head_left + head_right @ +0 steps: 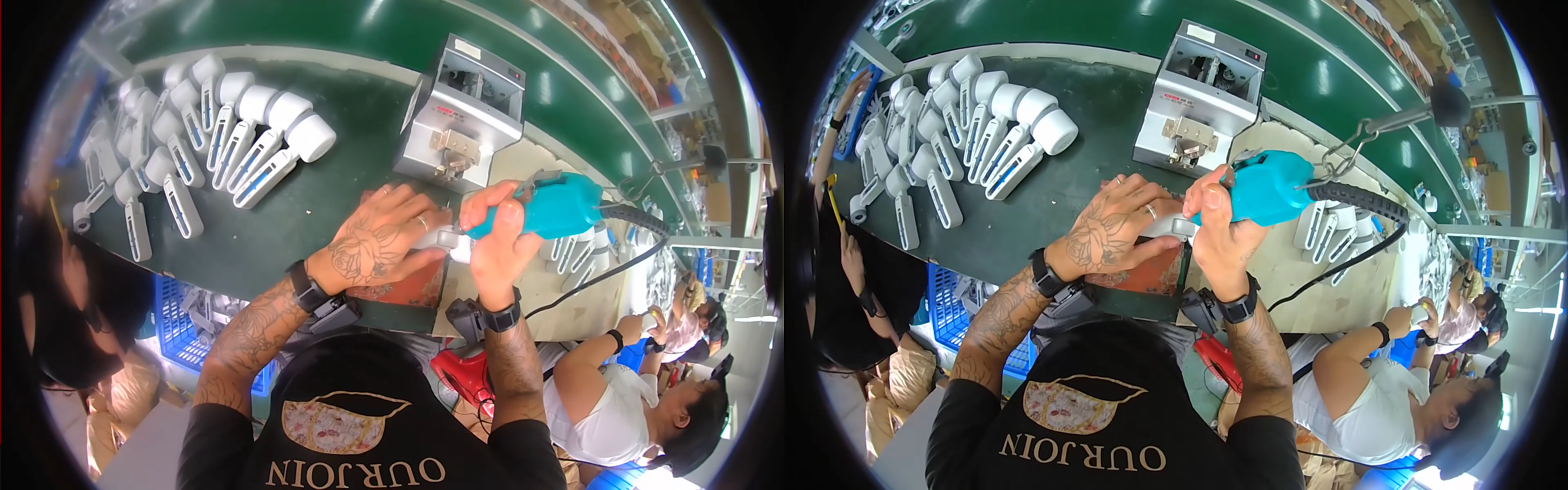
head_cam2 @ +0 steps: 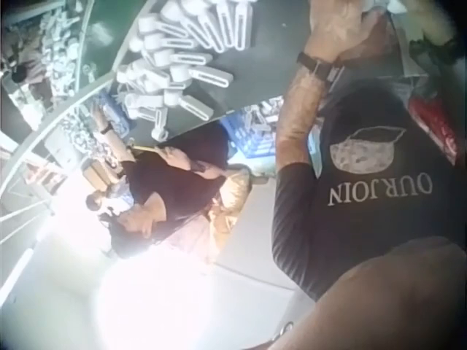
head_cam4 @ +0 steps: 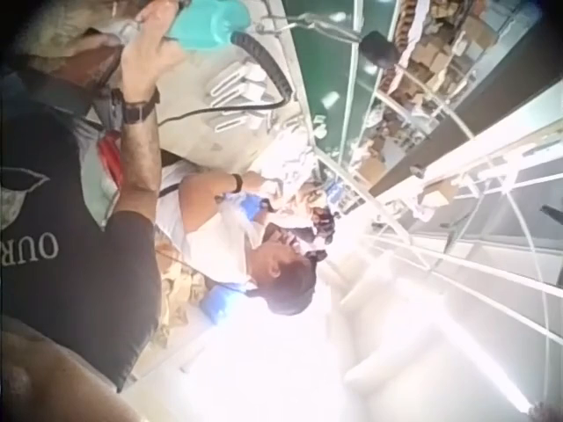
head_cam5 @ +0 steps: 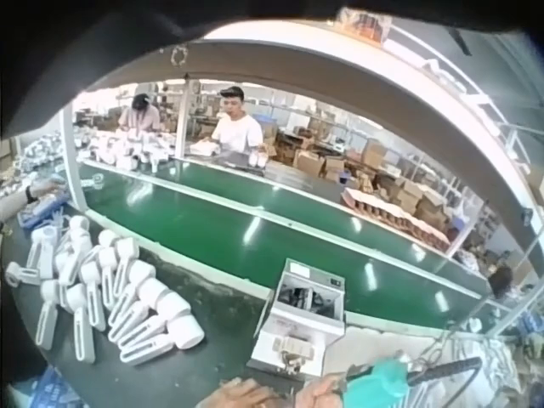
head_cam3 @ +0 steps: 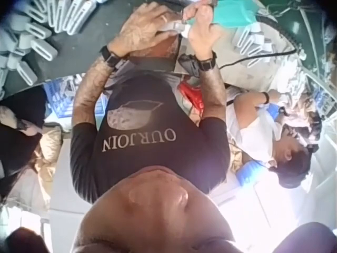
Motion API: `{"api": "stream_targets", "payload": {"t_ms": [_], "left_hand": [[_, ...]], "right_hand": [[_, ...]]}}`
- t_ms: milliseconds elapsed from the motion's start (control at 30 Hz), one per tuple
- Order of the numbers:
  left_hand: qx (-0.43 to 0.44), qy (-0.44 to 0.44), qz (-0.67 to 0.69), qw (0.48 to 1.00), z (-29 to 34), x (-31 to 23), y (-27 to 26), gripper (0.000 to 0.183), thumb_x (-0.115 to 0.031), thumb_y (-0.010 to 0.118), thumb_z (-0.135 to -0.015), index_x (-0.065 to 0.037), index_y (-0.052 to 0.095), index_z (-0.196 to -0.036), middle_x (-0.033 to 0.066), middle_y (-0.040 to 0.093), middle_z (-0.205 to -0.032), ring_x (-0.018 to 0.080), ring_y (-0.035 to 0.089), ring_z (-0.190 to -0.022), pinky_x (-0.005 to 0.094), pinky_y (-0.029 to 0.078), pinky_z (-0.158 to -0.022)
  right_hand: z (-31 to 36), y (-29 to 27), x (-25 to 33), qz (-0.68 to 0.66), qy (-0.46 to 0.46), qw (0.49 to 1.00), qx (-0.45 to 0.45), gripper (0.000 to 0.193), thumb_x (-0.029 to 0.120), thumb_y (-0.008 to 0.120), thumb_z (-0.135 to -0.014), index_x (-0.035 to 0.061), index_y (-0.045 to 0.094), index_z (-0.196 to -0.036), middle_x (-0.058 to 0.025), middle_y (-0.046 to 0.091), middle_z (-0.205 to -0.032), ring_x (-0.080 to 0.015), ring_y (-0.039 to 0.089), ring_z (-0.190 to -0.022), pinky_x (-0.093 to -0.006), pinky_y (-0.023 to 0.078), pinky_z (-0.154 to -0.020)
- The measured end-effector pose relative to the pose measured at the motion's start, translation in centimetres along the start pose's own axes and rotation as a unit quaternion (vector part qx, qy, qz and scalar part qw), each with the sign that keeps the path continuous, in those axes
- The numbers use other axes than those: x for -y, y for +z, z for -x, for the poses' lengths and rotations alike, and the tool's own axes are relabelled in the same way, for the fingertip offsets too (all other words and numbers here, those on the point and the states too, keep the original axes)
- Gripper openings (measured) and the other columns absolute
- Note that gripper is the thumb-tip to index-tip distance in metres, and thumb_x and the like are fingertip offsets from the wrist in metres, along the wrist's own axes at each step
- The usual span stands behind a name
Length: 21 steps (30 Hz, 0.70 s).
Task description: Assembling small white electronic components using an electric screwdriver on a factory line.
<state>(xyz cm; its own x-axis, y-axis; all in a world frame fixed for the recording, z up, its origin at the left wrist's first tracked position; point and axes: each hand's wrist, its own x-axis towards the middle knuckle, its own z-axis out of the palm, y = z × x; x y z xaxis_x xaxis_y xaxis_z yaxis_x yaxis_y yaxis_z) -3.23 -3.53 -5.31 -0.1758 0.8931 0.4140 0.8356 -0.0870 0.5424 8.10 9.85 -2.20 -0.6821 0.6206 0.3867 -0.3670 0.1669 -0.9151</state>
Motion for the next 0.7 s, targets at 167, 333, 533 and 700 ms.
{"api": "stream_targets", "payload": {"t_ms": [167, 333, 533, 700], "left_hand": [[-0.002, -0.002, -0.006, 1.0, 0.0, 0.0, 0.0, 0.044, -0.033, 0.073, -0.082, -0.009, 0.062, -0.118, 0.0061, 0.059, -0.106, 0.0263, 0.055, -0.1, 0.042, 0.045, -0.087], [-0.007, 0.004, -0.002, 1.0, 0.3, 0.2, 0.3, 0.043, -0.033, 0.073, -0.083, -0.009, 0.063, -0.118, 0.0065, 0.06, -0.108, 0.0269, 0.055, -0.1, 0.0424, 0.045, -0.087], [-0.002, 0.002, 0.004, 1.0, 0.5, 0.1, -0.2, 0.043, -0.031, 0.073, -0.084, -0.009, 0.064, -0.121, 0.0061, 0.061, -0.109, 0.0264, 0.055, -0.099, 0.0406, 0.045, -0.088], [0.002, 0.001, 0.009, 1.0, 0.6, 0.0, -0.3, 0.043, -0.028, 0.071, -0.083, -0.009, 0.064, -0.122, 0.0059, 0.062, -0.11, 0.0258, 0.055, -0.098, 0.0401, 0.045, -0.088]], "right_hand": [[0.0, 0.1, -0.1, -0.003, -0.001, 1.0, -0.004, 0.037, 0.037, 0.056, -0.103, 0.0012, 0.047, -0.097, -0.009, 0.052, -0.072, -0.0187, 0.052, -0.064, -0.0341, 0.045, -0.061], [-0.9, 0.3, 0.6, 0.041, 0.038, 0.998, 0.0, 0.039, 0.039, 0.055, -0.103, -0.0001, 0.05, -0.104, -0.0066, 0.054, -0.072, -0.0174, 0.054, -0.065, -0.032, 0.045, -0.06], [-5.8, 2.3, 1.7, 0.096, -0.049, 0.993, -0.047, 0.038, 0.037, 0.049, -0.106, -0.0009, 0.054, -0.106, -0.0055, 0.057, -0.072, -0.0157, 0.057, -0.065, -0.0298, 0.046, -0.06], [-7.0, 2.8, -1.4, 0.071, -0.085, 0.993, -0.047, 0.028, 0.028, 0.051, -0.105, 0.0002, 0.056, -0.103, -0.0044, 0.058, -0.07, -0.0139, 0.057, -0.063, -0.0291, 0.046, -0.058]]}}
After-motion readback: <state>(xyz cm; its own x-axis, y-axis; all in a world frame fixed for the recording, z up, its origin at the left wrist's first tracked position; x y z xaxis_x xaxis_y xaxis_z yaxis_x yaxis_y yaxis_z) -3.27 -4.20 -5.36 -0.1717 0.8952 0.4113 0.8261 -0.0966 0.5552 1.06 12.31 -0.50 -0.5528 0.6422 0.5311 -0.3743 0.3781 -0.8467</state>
